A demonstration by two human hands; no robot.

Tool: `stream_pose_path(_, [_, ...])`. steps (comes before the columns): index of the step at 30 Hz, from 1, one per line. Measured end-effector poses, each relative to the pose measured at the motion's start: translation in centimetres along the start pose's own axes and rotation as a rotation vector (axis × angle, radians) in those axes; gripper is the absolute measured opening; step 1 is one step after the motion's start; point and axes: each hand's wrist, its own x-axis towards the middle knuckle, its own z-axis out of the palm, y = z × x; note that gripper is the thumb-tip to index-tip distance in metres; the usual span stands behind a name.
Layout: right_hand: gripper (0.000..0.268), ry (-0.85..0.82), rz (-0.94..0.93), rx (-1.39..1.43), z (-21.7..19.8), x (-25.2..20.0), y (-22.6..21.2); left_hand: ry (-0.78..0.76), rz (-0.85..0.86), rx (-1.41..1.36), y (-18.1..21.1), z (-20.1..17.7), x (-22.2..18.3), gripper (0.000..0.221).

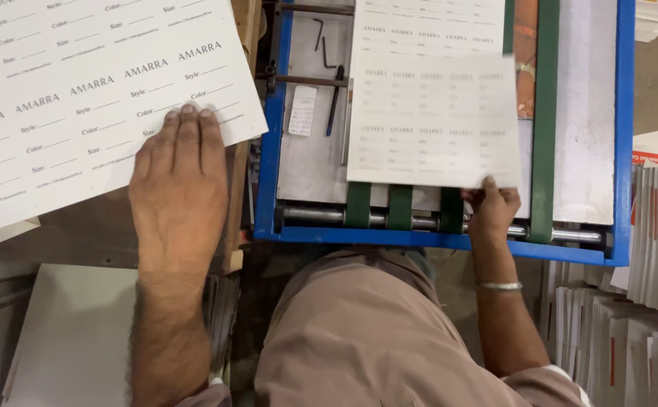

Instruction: The person picks up sheets of printed paper tags from a stack and places them onto a conveyor belt of a machine one by one.

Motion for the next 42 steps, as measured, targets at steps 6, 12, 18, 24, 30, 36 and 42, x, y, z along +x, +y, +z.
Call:
stream_pose_path(6, [0.019,-0.051,0.041,-0.021,-1.9,-3.7,2.2,0.152,-0.003,-0.091,-1.0,2.3,-0.7,0.010])
stream_pose_path(12, [0.021,0.029,0.140,0.047,1.3,-1.1,1.2,0.163,-0.025,-0.138,-0.8,0.6,-0.2,0.012])
stream_pose_path(18, [0.029,-0.051,0.236,0.029,3.3,0.4,0.0,0.154,-0.072,0.000,-0.6,0.1,0.3,0.025])
stream_pose_path(24, [0.038,-0.091,0.244,-0.005,3.5,-0.9,-1.4,0.019,-0.051,-0.150,-1.9,0.3,-0.4,0.030])
stream_pose_path(30, [0.042,-0.374,0.231,-0.011,7.0,-6.2,-4.3,0.092,-0.065,-0.452,-4.8,-0.9,0.1,0.031])
stream_pose_path(36, [0.044,-1.050,0.117,0.192,14.5,-13.3,-9.9,-0.057,0.064,-0.293,5.0,-1.4,2.6,0.048])
stream_pose_path(42, [0.018,-0.670,0.192,0.399,17.3,-13.6,-7.9,-0.047,0.158,-0.499,8.6,-0.7,2.7,0.064])
